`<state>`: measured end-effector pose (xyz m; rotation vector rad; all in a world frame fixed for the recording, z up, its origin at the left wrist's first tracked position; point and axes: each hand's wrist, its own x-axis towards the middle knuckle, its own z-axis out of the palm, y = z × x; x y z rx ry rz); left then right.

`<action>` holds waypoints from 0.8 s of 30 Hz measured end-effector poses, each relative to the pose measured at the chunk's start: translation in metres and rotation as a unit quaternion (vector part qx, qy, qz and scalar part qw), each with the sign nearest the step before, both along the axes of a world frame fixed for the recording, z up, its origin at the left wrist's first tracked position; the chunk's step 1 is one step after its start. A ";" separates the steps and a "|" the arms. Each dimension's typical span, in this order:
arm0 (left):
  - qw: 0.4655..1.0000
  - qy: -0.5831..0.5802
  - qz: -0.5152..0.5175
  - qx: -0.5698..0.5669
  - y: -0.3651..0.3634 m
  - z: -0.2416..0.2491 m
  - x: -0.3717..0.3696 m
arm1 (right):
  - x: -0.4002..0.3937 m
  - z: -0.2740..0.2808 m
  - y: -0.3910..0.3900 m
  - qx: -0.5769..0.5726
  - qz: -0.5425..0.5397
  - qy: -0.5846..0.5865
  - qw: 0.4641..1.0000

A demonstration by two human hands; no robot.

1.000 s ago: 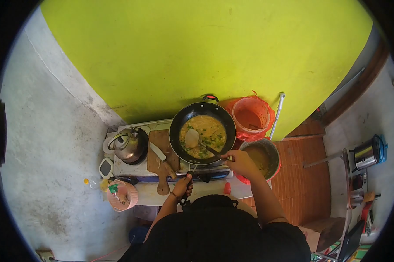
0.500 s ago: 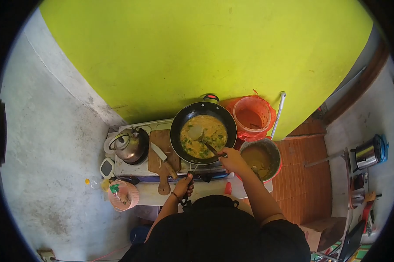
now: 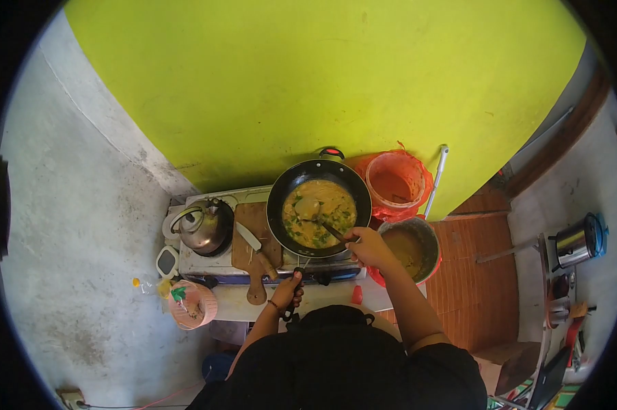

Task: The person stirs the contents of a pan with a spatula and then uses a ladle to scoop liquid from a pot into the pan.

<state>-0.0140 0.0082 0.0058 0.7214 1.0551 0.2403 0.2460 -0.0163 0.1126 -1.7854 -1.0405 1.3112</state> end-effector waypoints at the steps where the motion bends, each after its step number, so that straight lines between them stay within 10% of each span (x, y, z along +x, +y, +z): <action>1: 1.000 -0.003 0.000 -0.003 0.000 -0.001 0.000 | 0.001 0.004 -0.002 0.006 -0.004 -0.001 1.000; 11: 1.000 -0.004 0.005 0.000 0.000 -0.001 0.000 | 0.028 0.044 -0.030 0.054 -0.051 -0.086 0.994; 24: 1.000 -0.001 0.000 0.001 0.000 0.003 0.000 | 0.031 0.075 -0.062 0.135 -0.060 -0.467 0.872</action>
